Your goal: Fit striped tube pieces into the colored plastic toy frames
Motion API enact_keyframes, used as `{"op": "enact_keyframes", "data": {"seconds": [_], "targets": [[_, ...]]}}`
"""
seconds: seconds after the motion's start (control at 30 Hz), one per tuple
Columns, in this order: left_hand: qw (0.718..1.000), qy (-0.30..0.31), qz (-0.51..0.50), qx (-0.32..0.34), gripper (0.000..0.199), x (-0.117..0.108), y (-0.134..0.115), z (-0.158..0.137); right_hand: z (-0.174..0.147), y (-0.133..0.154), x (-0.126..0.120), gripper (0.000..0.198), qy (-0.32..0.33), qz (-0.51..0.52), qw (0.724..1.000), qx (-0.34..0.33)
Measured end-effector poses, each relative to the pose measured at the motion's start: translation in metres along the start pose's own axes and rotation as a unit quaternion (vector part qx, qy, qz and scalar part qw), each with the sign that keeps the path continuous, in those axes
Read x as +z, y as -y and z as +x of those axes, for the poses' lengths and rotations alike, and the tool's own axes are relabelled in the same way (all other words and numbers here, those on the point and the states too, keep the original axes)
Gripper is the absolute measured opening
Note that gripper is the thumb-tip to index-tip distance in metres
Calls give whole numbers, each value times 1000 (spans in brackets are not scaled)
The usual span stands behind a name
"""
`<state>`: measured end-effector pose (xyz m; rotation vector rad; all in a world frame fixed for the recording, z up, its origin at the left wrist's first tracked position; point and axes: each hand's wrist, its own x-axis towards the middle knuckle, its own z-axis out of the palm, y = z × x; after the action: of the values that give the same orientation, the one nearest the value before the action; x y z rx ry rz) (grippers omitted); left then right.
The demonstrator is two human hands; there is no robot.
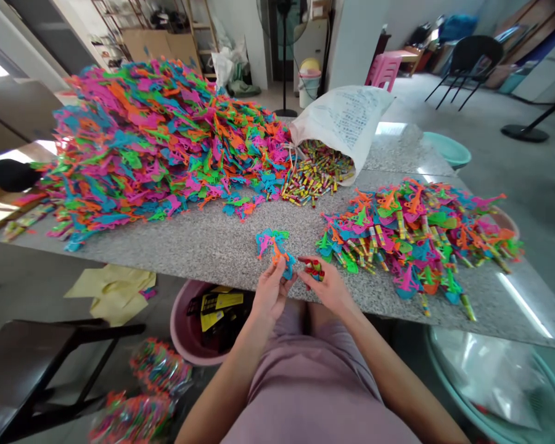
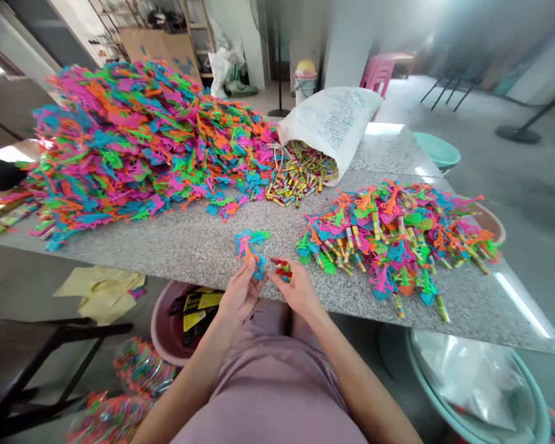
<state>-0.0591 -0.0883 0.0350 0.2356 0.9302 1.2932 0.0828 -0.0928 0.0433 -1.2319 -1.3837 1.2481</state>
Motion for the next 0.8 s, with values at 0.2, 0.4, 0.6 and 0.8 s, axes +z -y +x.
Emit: {"op": "enact_keyframes", "data": {"seconds": [0.2, 0.4, 0.6, 0.8], "targets": [[998, 55, 13, 22, 26, 10, -7, -16, -16, 11, -4, 25, -38, 42, 998, 1], [991, 74, 97, 46, 30, 13, -5, -26, -19, 27, -11, 21, -119, -35, 991, -50], [986, 84, 126, 71, 32, 18, -5, -29, -19, 27, -8, 11, -156, -120, 971, -133], [985, 81, 136, 75, 33, 19, -4, -29, -19, 27, -6, 8, -199, -134, 961, -140]]}}
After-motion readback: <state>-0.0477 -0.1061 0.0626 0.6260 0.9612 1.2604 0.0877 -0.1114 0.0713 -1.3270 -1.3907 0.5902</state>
